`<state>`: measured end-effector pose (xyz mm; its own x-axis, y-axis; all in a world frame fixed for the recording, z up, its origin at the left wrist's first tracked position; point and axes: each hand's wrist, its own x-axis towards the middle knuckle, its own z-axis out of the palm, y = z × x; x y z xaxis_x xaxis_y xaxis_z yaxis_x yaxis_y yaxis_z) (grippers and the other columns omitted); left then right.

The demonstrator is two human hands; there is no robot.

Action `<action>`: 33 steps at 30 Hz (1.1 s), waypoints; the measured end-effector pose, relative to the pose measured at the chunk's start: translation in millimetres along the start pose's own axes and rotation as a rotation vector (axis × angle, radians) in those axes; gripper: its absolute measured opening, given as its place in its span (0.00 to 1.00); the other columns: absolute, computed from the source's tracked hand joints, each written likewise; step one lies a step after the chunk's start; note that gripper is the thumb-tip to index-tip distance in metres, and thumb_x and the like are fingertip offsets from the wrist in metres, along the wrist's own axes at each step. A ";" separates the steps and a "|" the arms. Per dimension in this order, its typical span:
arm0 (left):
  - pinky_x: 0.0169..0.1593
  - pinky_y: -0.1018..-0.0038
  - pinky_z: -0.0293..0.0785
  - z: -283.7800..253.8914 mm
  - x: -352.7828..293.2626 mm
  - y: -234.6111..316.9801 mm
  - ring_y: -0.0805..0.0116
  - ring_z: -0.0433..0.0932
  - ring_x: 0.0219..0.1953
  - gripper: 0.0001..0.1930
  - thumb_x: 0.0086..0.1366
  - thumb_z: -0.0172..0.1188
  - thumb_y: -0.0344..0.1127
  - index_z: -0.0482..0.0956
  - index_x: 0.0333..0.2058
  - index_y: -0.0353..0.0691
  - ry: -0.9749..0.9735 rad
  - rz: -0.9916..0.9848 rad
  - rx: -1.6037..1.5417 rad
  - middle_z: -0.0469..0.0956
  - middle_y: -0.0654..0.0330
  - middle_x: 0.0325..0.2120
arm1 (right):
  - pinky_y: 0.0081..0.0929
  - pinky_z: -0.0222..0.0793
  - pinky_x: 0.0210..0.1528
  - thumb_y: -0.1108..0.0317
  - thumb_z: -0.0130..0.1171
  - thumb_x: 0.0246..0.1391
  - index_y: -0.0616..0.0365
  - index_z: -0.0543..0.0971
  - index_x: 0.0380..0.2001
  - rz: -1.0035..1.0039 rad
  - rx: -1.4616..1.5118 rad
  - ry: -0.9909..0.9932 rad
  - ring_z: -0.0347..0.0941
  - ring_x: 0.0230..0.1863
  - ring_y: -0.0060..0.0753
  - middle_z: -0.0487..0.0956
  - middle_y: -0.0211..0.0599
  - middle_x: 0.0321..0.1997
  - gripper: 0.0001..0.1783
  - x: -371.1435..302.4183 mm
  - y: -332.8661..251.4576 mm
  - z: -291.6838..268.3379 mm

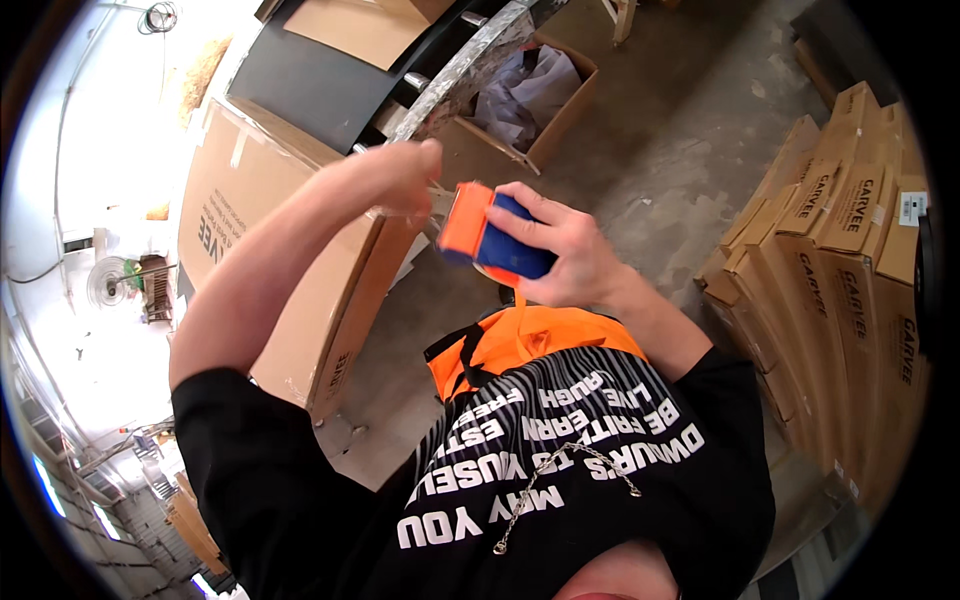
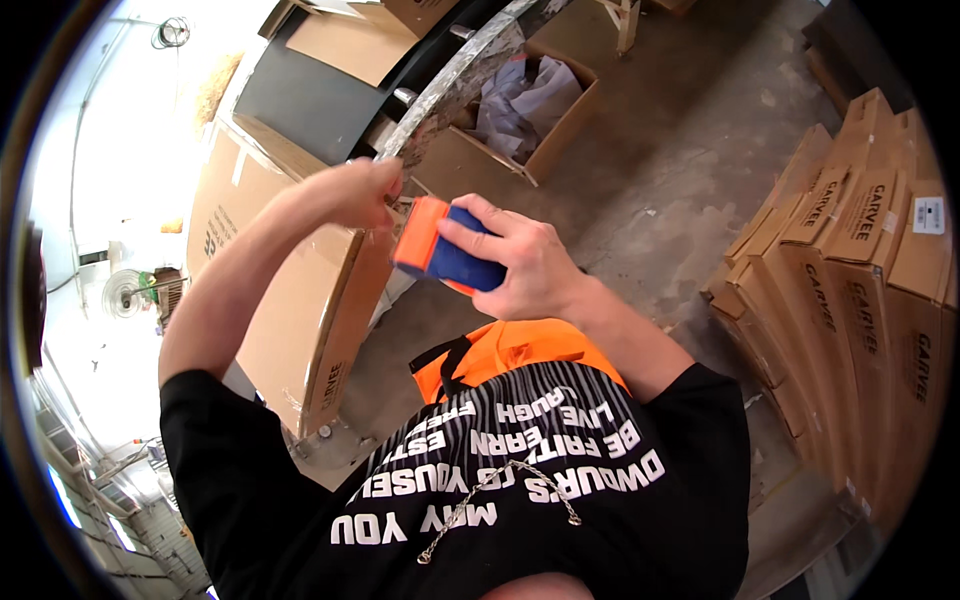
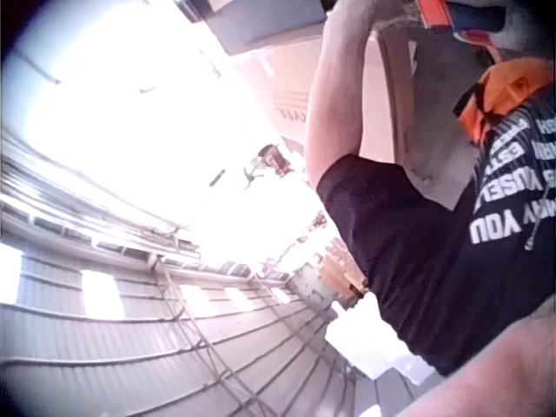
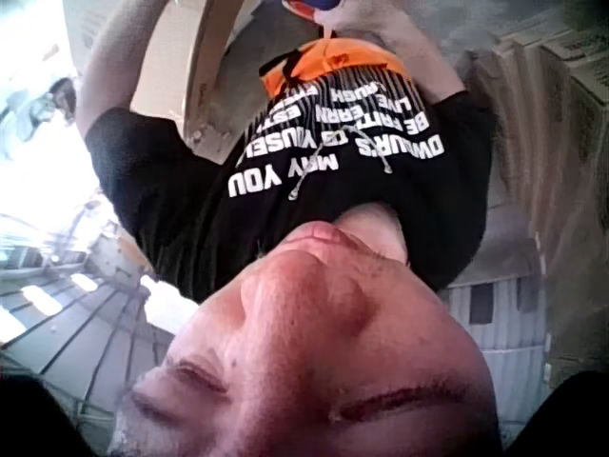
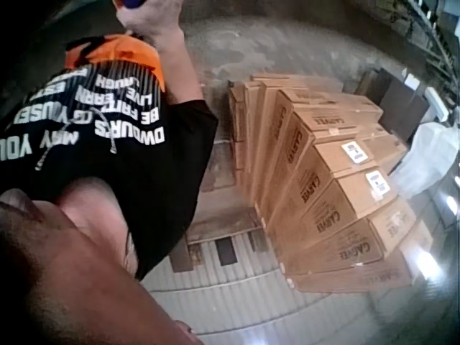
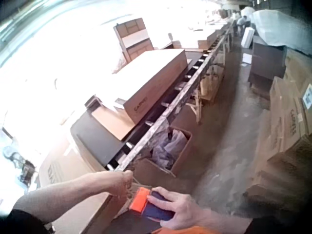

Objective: The person places foam sheets over furniture components, folds a cardboard box around them, and secures the seams with tape using a hand-held tape dispenser.

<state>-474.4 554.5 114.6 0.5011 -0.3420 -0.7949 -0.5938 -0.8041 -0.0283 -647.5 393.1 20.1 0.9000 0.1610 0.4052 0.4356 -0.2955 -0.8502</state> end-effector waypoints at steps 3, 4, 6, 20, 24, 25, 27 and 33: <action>0.42 0.60 0.77 -29.6 41.8 7.5 0.57 0.83 0.40 0.26 0.51 0.71 0.31 0.74 0.49 0.35 -0.232 -0.119 0.144 0.83 0.51 0.37 | 0.27 0.73 0.50 0.68 0.64 0.33 0.61 0.77 0.54 0.250 0.243 0.227 0.79 0.46 0.40 0.76 0.43 0.55 0.36 5.1 22.3 45.2; 0.39 0.60 0.78 -34.2 55.7 7.5 0.60 0.84 0.40 0.21 0.53 0.69 0.29 0.76 0.47 0.35 -0.313 -0.142 0.170 0.83 0.52 0.36 | 0.25 0.73 0.50 0.69 0.63 0.33 0.61 0.76 0.55 0.321 0.370 0.253 0.79 0.48 0.37 0.76 0.43 0.55 0.37 6.7 36.0 64.1; 0.37 0.61 0.78 -30.8 85.4 -3.3 0.62 0.84 0.39 0.17 0.56 0.67 0.27 0.78 0.45 0.34 -0.405 -0.170 0.206 0.84 0.54 0.36 | 0.23 0.72 0.50 0.69 0.62 0.33 0.62 0.75 0.56 0.394 0.512 0.287 0.79 0.49 0.33 0.76 0.42 0.56 0.38 14.9 52.4 96.0; 0.53 0.60 0.74 69.8 180.6 -99.3 0.55 0.75 0.56 0.38 0.41 0.80 0.52 0.79 0.53 0.51 -0.340 -0.118 0.613 0.76 0.55 0.55 | 0.19 0.68 0.29 0.71 0.60 0.26 0.61 0.84 0.45 0.898 0.738 -0.257 0.72 0.25 0.20 0.80 0.33 0.24 0.32 70.9 118.7 119.5; 0.55 0.58 0.72 96.0 202.3 -165.6 0.51 0.73 0.57 0.44 0.37 0.80 0.58 0.78 0.54 0.46 -0.647 -0.190 0.396 0.72 0.54 0.59 | 0.18 0.65 0.26 0.73 0.58 0.25 0.57 0.84 0.46 0.858 0.700 -0.331 0.68 0.22 0.17 0.76 0.28 0.22 0.34 75.6 106.7 131.5; 0.55 0.58 0.72 100.5 206.6 -167.8 0.51 0.73 0.57 0.44 0.37 0.80 0.58 0.78 0.54 0.46 -0.649 -0.188 0.391 0.72 0.54 0.59 | 0.18 0.63 0.24 0.74 0.57 0.25 0.56 0.84 0.47 0.843 0.675 -0.331 0.66 0.21 0.15 0.75 0.25 0.21 0.35 73.9 105.2 131.5; 0.56 0.58 0.72 89.8 196.3 -142.7 0.51 0.73 0.57 0.42 0.38 0.80 0.57 0.80 0.52 0.42 -0.669 -0.268 0.312 0.71 0.53 0.59 | 0.19 0.66 0.27 0.74 0.57 0.27 0.57 0.83 0.49 0.876 0.637 -0.375 0.68 0.23 0.15 0.77 0.25 0.22 0.35 54.2 102.3 118.8; 0.52 0.58 0.74 90.3 156.3 -121.9 0.51 0.77 0.53 0.31 0.37 0.80 0.49 0.85 0.41 0.41 -0.425 0.024 0.507 0.79 0.52 0.49 | 0.17 0.71 0.44 0.71 0.61 0.26 0.59 0.81 0.51 0.839 0.683 -0.348 0.75 0.35 0.16 0.85 0.36 0.39 0.37 -13.4 75.2 148.2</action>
<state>-380.5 643.0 -61.0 0.2536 -0.0524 -0.9659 -0.8764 -0.4350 -0.2065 -629.3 508.3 -99.0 0.8032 0.4390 -0.4027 -0.4985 0.1251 -0.8578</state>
